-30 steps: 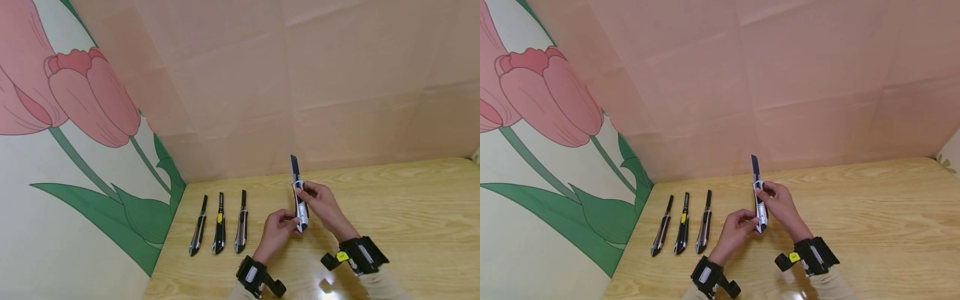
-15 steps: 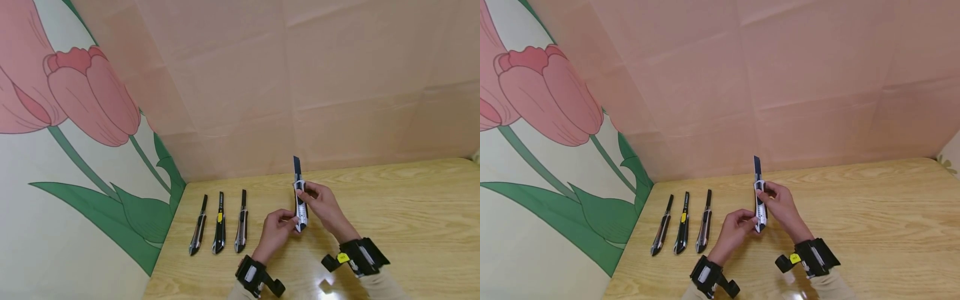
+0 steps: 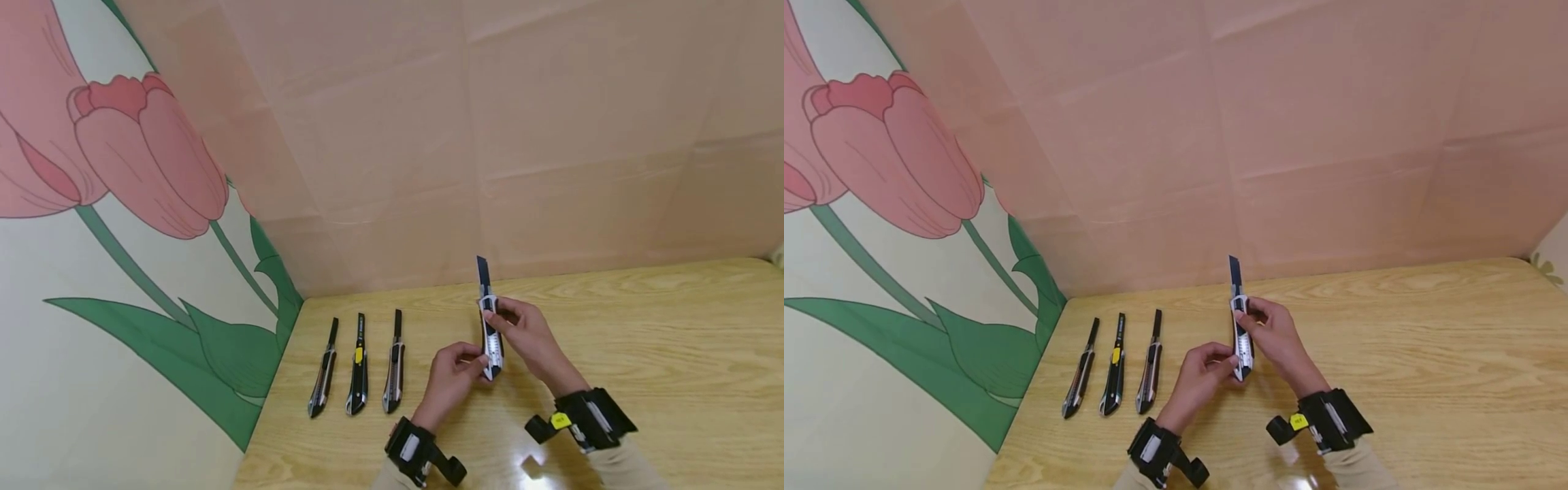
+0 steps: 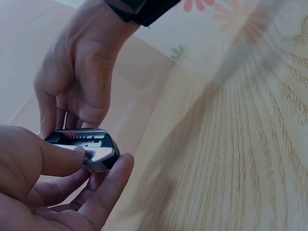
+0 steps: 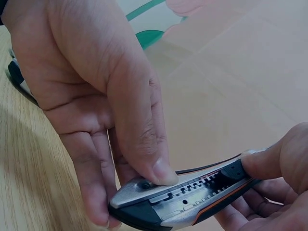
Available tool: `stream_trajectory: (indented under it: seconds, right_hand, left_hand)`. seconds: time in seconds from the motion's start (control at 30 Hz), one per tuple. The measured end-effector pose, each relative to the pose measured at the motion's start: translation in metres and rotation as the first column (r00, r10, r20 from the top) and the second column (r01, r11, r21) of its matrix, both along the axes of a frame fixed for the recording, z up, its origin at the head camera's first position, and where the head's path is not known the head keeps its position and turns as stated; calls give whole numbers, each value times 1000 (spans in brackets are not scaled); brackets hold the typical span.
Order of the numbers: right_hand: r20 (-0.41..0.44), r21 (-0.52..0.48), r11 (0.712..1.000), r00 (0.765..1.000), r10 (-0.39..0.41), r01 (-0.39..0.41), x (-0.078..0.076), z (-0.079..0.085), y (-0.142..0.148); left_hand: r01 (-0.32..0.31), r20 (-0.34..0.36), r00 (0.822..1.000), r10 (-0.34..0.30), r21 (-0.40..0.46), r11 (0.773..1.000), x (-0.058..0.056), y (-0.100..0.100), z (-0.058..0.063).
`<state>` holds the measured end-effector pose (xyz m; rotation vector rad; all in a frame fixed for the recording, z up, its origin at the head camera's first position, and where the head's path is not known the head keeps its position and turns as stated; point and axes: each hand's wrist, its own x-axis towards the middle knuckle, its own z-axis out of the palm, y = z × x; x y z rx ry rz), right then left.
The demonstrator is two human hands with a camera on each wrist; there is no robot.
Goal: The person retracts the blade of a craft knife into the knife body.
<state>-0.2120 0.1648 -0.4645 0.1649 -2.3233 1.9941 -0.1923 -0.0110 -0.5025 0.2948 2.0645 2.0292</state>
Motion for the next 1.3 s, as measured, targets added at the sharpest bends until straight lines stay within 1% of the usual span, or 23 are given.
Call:
stream_trajectory:
  seconds: [0.3, 0.63, 0.83, 0.97, 1.1, 1.3]
  right_hand:
    - [8, 14, 1000, 1000, -8, 8, 3, 6, -2]
    - [-5, -1, 1000, 1000, 3, -3, 3, 3, -1]
    - [7, 9, 1000, 1000, 11, -11, 3, 2, 0]
    - [30, -16, 999, 999, 44, -43, 2, 0, 2]
    - [40, -39, 997, 997, 73, -72, 1, 0, 1]
    - [30, -48, 997, 998, 63, -62, 2, 1, -2]
  left_hand:
    - [3, 11, 1000, -3, 2, 1000, 1, -1, 3]
    - [18, 4, 1000, -18, 12, 1000, 3, -1, 4]
    - [-10, 2, 1000, 10, 0, 1000, 3, -1, 3]
    - [-18, 12, 1000, 18, -3, 1000, 2, -1, 1]
    - [-16, 23, 1000, 16, 17, 1000, 2, 0, -1]
    - [-41, 18, 999, 41, 19, 999, 1, 1, 1]
